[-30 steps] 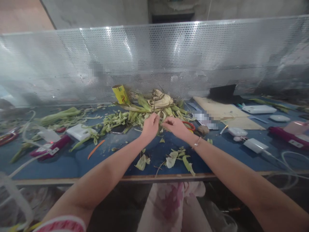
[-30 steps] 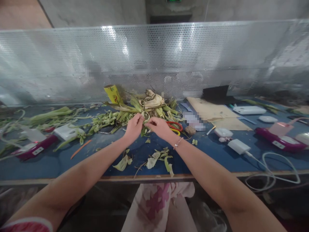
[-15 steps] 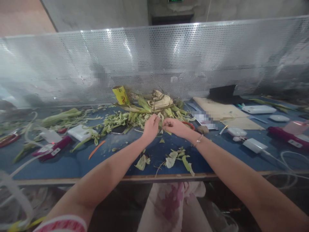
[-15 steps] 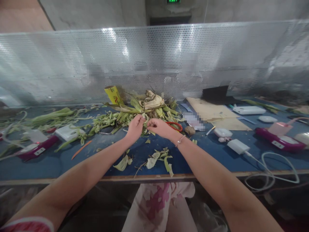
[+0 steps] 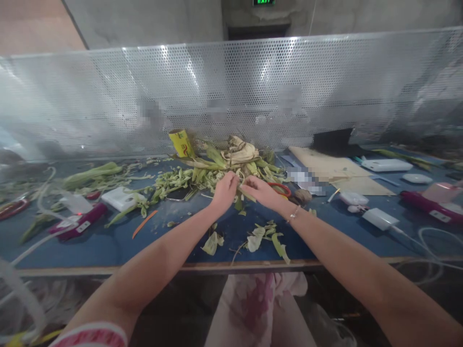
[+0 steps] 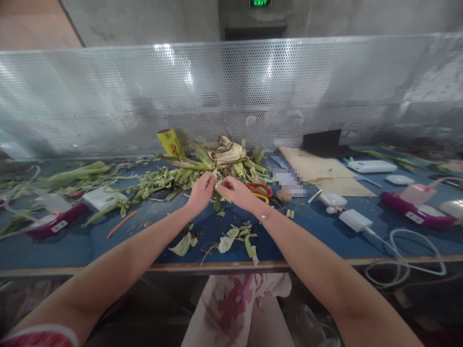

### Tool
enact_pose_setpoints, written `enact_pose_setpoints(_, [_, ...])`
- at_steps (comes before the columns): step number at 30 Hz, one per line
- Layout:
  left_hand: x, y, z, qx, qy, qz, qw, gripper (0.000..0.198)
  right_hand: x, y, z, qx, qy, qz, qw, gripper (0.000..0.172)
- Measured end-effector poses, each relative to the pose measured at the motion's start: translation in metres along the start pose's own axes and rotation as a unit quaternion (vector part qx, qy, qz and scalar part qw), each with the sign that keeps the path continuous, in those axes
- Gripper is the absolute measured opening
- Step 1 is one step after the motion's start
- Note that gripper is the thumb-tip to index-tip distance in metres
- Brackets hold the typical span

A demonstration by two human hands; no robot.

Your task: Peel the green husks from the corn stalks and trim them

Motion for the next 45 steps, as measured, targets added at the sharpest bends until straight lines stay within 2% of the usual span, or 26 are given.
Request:
enact_pose_setpoints(3, [-0.003,0.005,0.003,0.044,-0.01,0.001,0.999,0.019,0.002,0.003,0.0,-0.053,0.101,0.031,0.993,0.029])
enact_pose_setpoints(5, [-0.004,0.007,0.004,0.056,-0.006,-0.003,0.998,0.019,0.003,0.002,0.001,-0.071,0.13,0.042,0.988,0.026])
enact_pose_setpoints(9, [-0.006,0.011,0.005,0.07,0.007,0.007,0.997,0.018,0.003,0.001,0.002,-0.05,0.128,0.032,0.99,0.018])
enact_pose_setpoints(15, [-0.004,0.019,0.006,0.111,-0.002,0.061,0.992,0.017,0.004,0.008,0.0,-0.009,0.13,0.044,0.99,0.018])
enact_pose_setpoints(20, [-0.005,0.021,0.008,0.091,-0.025,0.034,0.995,0.015,0.002,0.001,0.0,-0.065,0.157,-0.023,0.985,0.015])
enact_pose_setpoints(23, [-0.005,0.02,0.006,0.077,-0.016,0.019,0.997,0.015,0.0,-0.003,-0.003,-0.07,0.168,-0.03,0.983,0.014])
enact_pose_setpoints(31, [-0.005,0.025,0.006,0.041,-0.002,0.031,0.999,0.016,0.001,-0.007,-0.006,0.021,0.181,-0.059,0.981,0.014])
enact_pose_setpoints(40, [-0.007,0.031,0.009,0.033,-0.016,0.078,0.996,0.017,0.007,0.003,-0.007,0.069,0.169,0.007,0.983,0.014])
enact_pose_setpoints(45, [-0.008,0.025,0.005,-0.033,0.024,0.015,0.999,0.017,0.003,-0.004,-0.012,0.057,0.159,-0.027,0.985,0.014])
Point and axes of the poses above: each hand's wrist, its own x-axis towards the middle knuckle, its own z-axis out of the palm, y = z × x, the point moved 5 cm from there along x, towards the middle knuckle, and after that the axes turned 14 degrees about z, right-handed, at the moved point
